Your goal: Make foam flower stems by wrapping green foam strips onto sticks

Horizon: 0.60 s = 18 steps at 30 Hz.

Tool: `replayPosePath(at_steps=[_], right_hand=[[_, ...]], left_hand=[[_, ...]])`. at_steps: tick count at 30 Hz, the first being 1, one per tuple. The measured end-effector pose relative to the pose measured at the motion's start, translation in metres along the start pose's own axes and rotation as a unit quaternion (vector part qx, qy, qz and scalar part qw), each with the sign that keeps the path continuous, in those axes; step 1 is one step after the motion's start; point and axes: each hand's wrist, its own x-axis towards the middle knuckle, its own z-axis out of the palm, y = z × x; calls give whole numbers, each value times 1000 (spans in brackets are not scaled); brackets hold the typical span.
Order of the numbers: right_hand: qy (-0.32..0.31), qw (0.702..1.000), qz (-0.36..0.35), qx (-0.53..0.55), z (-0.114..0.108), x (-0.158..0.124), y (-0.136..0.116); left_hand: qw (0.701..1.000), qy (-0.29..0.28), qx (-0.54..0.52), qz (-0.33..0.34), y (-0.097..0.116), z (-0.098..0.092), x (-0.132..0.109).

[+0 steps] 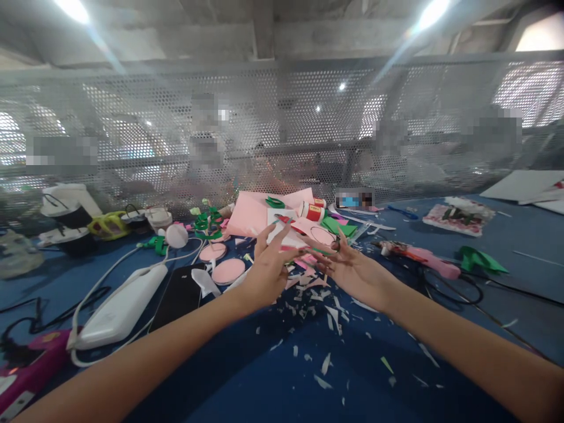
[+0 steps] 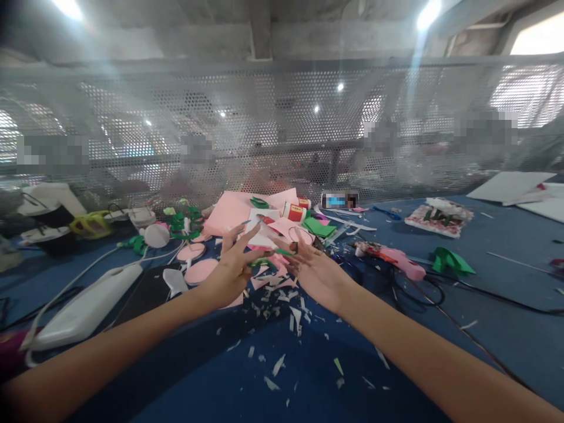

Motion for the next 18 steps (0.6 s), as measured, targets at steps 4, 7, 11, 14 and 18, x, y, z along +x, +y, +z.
replayPosePath(at_steps=[4,7,11,14,18], right_hand=[[23,999,-10,-35,2,-2,2],[-22,990,-36,-134,6,-5,0],[-39,951,-86,-295,8,-7,-1],[-48,912,-110,-391,7,-6,3],[-37,903,-105,-415,5,-4,9]], left_hand=[[958,-40,-228,-170,1,-5,8],[825,-34,-488,-284,6,-6,14],[691,17,-629,-356,15,-4,15],[688,33,-634,-351,22,-4,12],[729,16,-608,-314,32,-7,6]])
